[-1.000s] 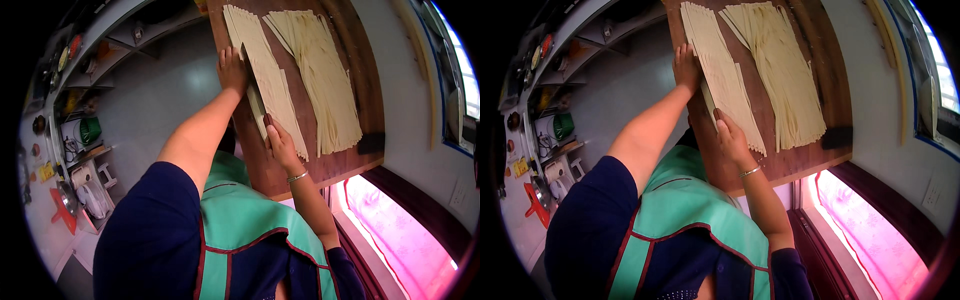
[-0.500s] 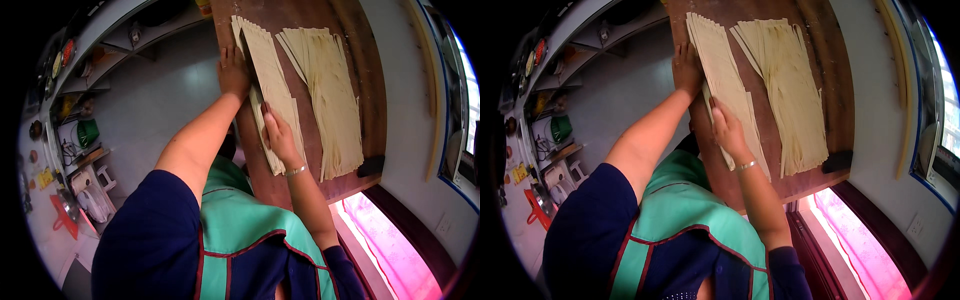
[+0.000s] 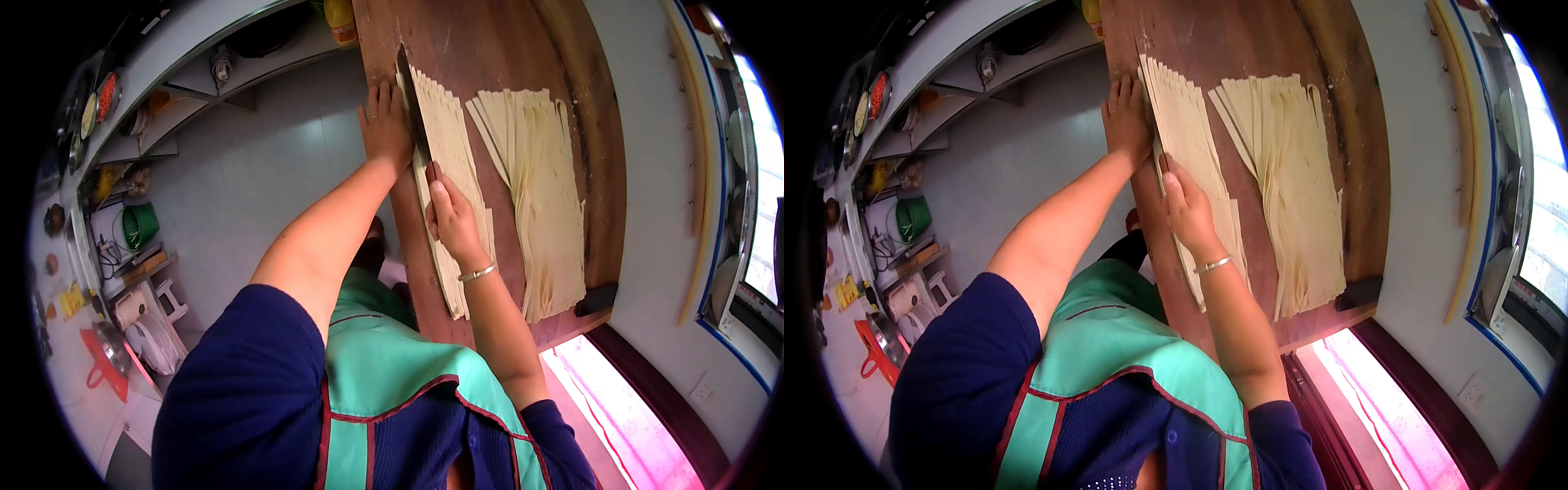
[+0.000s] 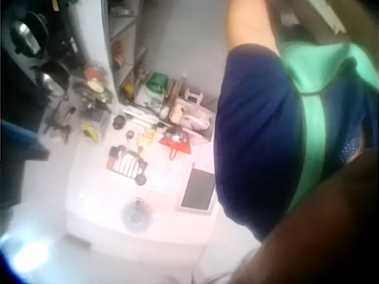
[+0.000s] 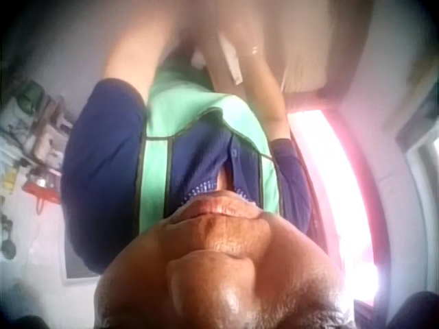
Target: The person cuts a stack of flat dough sheets into thin strips using a knife on a wooden cutting board. They gather the cut noodles, place them into a metal bowl, and then wipe the cutting board clean with a cloth.
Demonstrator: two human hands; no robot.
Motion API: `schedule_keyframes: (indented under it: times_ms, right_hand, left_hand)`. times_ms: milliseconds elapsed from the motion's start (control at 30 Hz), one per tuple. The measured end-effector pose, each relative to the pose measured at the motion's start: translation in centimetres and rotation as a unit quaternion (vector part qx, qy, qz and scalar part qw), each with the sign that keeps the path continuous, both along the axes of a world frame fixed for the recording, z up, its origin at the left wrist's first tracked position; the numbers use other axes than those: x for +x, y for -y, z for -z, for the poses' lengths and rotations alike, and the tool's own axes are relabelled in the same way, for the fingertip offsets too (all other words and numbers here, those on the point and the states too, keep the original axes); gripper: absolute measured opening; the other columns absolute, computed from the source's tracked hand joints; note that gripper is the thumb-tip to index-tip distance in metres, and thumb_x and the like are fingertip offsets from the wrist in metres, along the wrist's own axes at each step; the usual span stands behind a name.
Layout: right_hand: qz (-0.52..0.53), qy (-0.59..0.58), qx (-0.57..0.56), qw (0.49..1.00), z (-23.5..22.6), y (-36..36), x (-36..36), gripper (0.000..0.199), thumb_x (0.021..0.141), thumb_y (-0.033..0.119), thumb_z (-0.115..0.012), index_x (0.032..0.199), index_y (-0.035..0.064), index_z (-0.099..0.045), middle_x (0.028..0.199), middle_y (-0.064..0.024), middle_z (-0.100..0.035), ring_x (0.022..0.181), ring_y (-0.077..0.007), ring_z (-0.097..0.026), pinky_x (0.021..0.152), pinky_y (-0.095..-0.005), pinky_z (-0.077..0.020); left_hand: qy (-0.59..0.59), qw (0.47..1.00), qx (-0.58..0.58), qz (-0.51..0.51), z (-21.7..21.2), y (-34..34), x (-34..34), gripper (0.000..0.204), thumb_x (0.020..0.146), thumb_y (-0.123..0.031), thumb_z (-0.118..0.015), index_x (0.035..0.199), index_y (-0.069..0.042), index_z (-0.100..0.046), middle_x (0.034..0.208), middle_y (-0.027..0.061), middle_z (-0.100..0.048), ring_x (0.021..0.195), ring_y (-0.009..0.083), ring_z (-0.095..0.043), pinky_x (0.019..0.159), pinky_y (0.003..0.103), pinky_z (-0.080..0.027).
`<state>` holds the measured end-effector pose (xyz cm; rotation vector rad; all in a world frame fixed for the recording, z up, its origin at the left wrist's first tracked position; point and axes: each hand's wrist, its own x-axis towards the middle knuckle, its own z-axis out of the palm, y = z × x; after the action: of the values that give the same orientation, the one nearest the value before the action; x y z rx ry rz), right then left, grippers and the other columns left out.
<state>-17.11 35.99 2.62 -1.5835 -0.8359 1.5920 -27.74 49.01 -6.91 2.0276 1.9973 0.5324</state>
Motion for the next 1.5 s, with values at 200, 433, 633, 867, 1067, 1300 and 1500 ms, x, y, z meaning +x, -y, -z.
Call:
schedule_keyframes:
  times_ms: [200, 433, 633, 867, 1067, 1300, 1500]
  right_hand:
    - [-0.006, 0.025, 0.004, 1.000, -0.1, -0.7, -0.5, 0.043, 0.100, 0.028, -0.044, 0.133, 0.0014, -0.048, 0.067, 0.0030, -0.050, 0.053, -0.0031, -0.041, 0.048, -0.0202, -0.0354]
    - [0.017, 0.019, 0.017, 1.000, 0.6, -2.1, -1.3, 0.045, 0.100, 0.030, -0.044, 0.135, 0.0012, -0.046, 0.071, 0.0031, -0.049, 0.052, -0.0038, -0.040, 0.048, -0.0200, -0.0348]
    - [0.004, 0.040, -0.006, 0.999, -0.2, -2.7, -1.2, 0.045, 0.100, 0.029, -0.044, 0.135, 0.0006, -0.046, 0.075, 0.0020, -0.054, 0.057, -0.0043, -0.043, 0.052, -0.0200, -0.0377]
    - [-0.021, 0.025, -0.070, 0.997, -6.3, -6.0, -0.6, 0.034, 0.099, 0.038, -0.042, 0.108, 0.0078, -0.057, 0.059, 0.0011, -0.048, 0.042, -0.0072, -0.041, 0.039, -0.0230, -0.0332]
    - [0.009, 0.156, 0.087, 0.984, -9.4, 8.4, -1.1, 0.041, 0.096, 0.026, -0.050, 0.129, 0.0026, -0.051, 0.106, -0.0112, -0.065, 0.081, -0.0174, -0.062, 0.065, -0.0284, -0.0488]
    - [-0.066, 0.442, 0.203, 0.871, -8.1, 14.2, -1.8, 0.030, 0.085, 0.029, -0.064, 0.107, 0.0084, -0.061, 0.082, -0.0148, -0.064, 0.075, -0.0298, -0.064, 0.064, -0.0395, -0.0490]
    - [-0.074, 0.540, 0.247, 0.801, -6.6, 4.7, -0.9, 0.027, 0.081, 0.030, -0.065, 0.100, 0.0115, -0.059, 0.084, -0.0119, -0.065, 0.076, -0.0331, -0.063, 0.064, -0.0444, -0.0501]
  left_hand:
    - [0.001, 0.999, 0.034, 0.007, 0.2, -3.8, -1.0, 0.049, 0.094, -0.021, -0.044, 0.141, -0.010, -0.035, 0.150, 0.0076, -0.031, 0.141, 0.0257, -0.021, 0.110, 0.052, -0.021]
    - [0.010, 1.000, 0.018, -0.002, 0.4, -4.7, -0.8, 0.048, 0.094, -0.022, -0.041, 0.141, -0.011, -0.036, 0.150, 0.0072, -0.032, 0.141, 0.0248, -0.022, 0.111, 0.053, -0.018]
    - [-0.003, 0.999, 0.026, 0.030, -0.2, -5.2, -0.7, 0.047, 0.094, -0.018, -0.040, 0.141, -0.010, -0.037, 0.150, 0.0063, -0.031, 0.142, 0.0246, -0.021, 0.112, 0.052, -0.017]
    - [0.080, 0.996, -0.030, 0.034, -2.5, -4.8, -2.6, 0.042, 0.093, -0.016, -0.041, 0.135, -0.007, -0.043, 0.144, 0.0119, -0.039, 0.136, 0.0287, -0.031, 0.109, 0.045, -0.028]
    - [0.150, 0.986, 0.015, 0.066, -1.0, 5.2, -8.0, 0.030, 0.092, -0.020, -0.044, 0.112, -0.005, -0.062, 0.124, 0.0161, -0.057, 0.119, 0.0318, -0.051, 0.098, 0.040, -0.041]
    - [0.354, 0.907, -0.217, 0.074, -6.1, 14.2, -7.3, 0.026, 0.087, -0.019, -0.049, 0.095, 0.002, -0.063, 0.093, 0.0218, -0.066, 0.091, 0.0352, -0.063, 0.079, 0.040, -0.046]
    - [0.421, 0.866, -0.236, 0.132, -9.2, 5.4, -7.5, 0.023, 0.090, -0.015, -0.053, 0.100, 0.004, -0.060, 0.097, 0.0073, -0.065, 0.086, 0.0150, -0.057, 0.077, 0.028, -0.044]
